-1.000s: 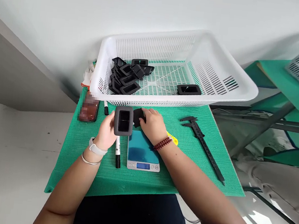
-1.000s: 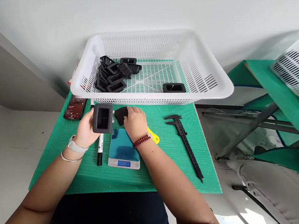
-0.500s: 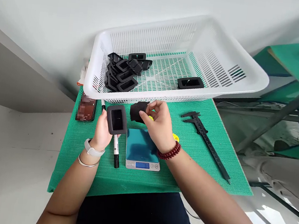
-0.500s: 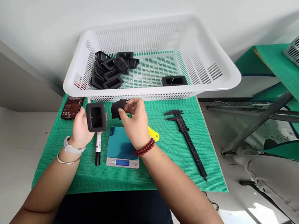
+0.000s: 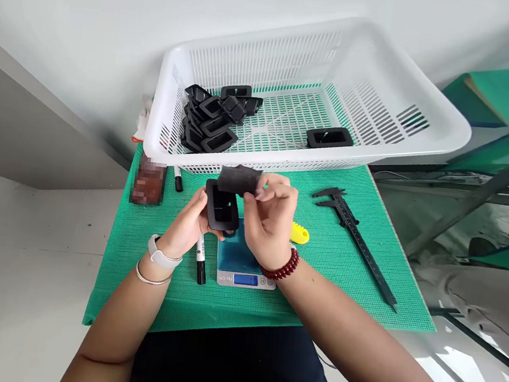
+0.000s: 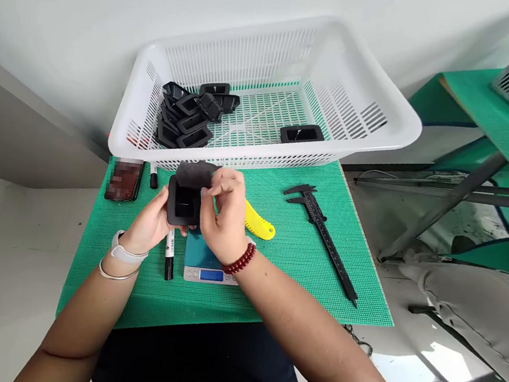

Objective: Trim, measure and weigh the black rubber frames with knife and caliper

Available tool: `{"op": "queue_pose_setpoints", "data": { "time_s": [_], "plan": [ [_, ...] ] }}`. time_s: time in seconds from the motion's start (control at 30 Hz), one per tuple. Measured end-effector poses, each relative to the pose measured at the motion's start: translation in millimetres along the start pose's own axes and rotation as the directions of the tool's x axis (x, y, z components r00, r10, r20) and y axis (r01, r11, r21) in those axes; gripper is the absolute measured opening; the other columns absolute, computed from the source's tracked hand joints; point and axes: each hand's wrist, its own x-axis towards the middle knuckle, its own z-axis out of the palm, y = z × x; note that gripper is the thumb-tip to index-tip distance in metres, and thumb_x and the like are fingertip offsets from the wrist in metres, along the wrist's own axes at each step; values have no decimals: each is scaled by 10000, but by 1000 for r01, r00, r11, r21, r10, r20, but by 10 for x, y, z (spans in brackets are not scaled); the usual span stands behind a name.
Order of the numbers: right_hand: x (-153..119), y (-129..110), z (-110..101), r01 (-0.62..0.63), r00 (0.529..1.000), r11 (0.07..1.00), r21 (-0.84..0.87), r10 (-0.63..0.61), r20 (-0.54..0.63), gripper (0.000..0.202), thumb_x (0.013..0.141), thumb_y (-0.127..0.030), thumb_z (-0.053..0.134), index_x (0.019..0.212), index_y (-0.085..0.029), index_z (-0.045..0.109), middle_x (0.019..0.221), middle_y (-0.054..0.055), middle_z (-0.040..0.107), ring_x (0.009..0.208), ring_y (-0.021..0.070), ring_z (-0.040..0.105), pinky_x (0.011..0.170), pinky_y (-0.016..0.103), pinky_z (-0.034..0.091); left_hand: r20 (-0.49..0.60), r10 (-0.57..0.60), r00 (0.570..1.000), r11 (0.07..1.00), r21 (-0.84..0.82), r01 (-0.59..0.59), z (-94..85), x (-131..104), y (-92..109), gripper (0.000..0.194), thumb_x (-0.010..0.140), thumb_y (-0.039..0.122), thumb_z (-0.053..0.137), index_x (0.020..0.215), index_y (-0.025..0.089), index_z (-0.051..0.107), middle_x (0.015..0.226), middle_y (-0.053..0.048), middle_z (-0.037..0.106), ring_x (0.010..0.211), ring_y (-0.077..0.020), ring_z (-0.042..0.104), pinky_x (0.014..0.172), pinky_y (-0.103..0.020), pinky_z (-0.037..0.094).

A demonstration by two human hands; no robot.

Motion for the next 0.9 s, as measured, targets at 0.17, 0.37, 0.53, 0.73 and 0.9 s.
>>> {"op": "queue_pose_setpoints", "data": {
  "time_s": [0.17, 0.37, 0.53, 0.73, 0.9],
  "plan": [
    [-83, 24, 80, -134, 984, 983, 124, 116, 136, 196, 907, -159, 479, 992, -273, 343, 961, 29, 453, 934, 167, 539, 809, 376, 534, -65, -11, 998, 998, -70, 6, 25, -4, 46, 375, 862, 565, 599, 1039, 236, 626, 958, -63, 732, 898, -284, 721, 624, -374, 588],
    [-79, 38, 49, -279, 956, 952, 123, 264, 128, 117, 915, -174, 534, 1005, -243, 502, 1011, 36, 539, 968, 154, 577, 886, 360, 530, -82, 144, 986, 989, -31, -147, 32, -15, 39, 338, 825, 507, 676, 1054, 261, 636, 977, -43, 708, 954, -264, 697, 689, -352, 600],
    [-50, 76, 31, -376, 924, 921, 105, 364, 115, 78, 912, -190, 541, 966, -243, 521, 962, 29, 564, 884, 152, 580, 811, 346, 531, -133, 144, 981, 988, 80, -134, 18, -32, 1, 370, 799, 478, 722, 1089, 272, 623, 946, -20, 671, 800, -206, 683, 604, -319, 581],
    [-33, 87, 25, -399, 909, 912, 90, 381, 168, 63, 903, -196, 550, 948, -240, 548, 951, 31, 551, 859, 154, 579, 784, 348, 538, -140, 146, 979, 980, 154, -124, -19, -32, -21, 386, 809, 498, 703, 1109, 271, 614, 994, -25, 676, 917, -232, 686, 732, -365, 591],
    [3, 37, -16, -278, 916, 960, -13, 269, 296, 139, 870, -306, 661, 976, -223, 630, 964, 43, 584, 877, 172, 582, 801, 378, 542, -121, 176, 977, 978, 137, -160, -57, -27, -42, 393, 840, 480, 675, 1167, 272, 609, 1169, -40, 672, 1139, -254, 634, 872, -372, 570]
  ]
}}
